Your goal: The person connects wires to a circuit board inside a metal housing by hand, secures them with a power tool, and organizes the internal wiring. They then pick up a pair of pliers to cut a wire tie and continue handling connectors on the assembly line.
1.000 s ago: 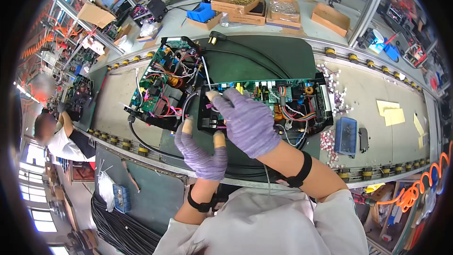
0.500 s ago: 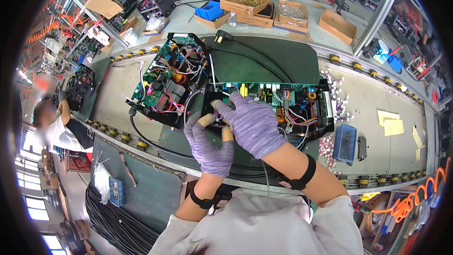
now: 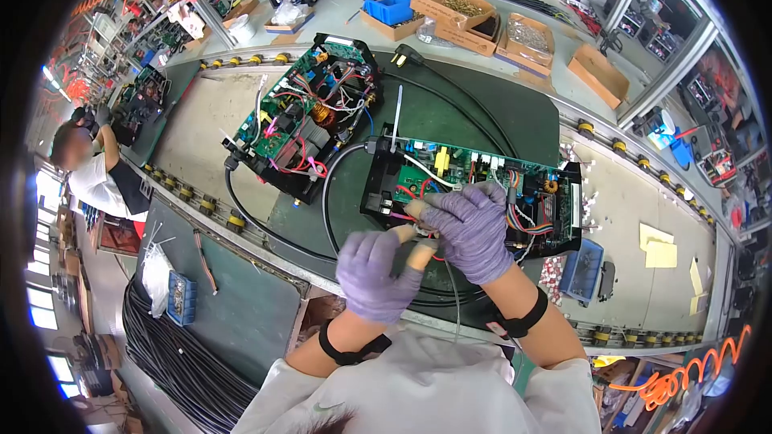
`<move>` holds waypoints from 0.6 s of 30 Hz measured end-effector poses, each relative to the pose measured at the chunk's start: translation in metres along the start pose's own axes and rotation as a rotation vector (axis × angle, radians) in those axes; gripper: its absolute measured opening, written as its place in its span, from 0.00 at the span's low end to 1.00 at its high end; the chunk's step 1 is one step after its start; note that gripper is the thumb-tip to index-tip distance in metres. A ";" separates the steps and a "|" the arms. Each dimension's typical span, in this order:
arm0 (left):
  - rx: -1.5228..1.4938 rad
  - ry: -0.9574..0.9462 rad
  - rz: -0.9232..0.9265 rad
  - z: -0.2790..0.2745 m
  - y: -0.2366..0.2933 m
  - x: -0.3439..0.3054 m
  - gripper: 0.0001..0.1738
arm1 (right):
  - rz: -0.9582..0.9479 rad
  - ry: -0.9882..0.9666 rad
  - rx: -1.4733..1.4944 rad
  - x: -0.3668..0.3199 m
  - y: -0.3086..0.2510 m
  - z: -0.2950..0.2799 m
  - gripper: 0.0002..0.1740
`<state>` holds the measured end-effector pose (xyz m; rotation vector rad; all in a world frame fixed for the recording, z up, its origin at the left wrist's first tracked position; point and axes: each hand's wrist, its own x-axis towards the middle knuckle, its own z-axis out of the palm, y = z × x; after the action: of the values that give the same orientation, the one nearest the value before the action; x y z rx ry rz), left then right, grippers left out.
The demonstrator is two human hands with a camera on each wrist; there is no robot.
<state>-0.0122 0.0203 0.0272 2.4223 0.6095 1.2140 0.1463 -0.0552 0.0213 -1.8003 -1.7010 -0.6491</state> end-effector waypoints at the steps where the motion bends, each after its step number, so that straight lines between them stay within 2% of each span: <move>1: -0.044 -0.072 -0.123 0.002 0.005 0.003 0.20 | 0.005 0.026 0.026 -0.001 0.001 0.001 0.15; 7: -0.101 -0.189 -0.350 0.010 0.003 0.002 0.18 | 0.002 -0.106 -0.002 0.007 -0.003 -0.006 0.14; 10: 0.007 -0.157 -0.340 0.018 0.004 -0.005 0.14 | -0.023 -0.216 -0.011 0.012 -0.006 -0.010 0.14; 11: -0.055 -0.148 -0.378 0.018 0.005 -0.005 0.13 | -0.003 -0.263 -0.004 0.013 -0.006 -0.011 0.15; 15: -0.236 -0.135 -0.536 0.015 0.005 -0.004 0.11 | 0.026 -0.300 0.016 0.019 -0.004 -0.016 0.16; 18: -0.280 -0.153 -0.611 0.014 0.007 -0.004 0.11 | 0.021 -0.254 0.051 0.019 -0.003 -0.011 0.16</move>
<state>-0.0016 0.0105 0.0200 1.8683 0.9655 0.7867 0.1453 -0.0491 0.0423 -1.9280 -1.8401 -0.3764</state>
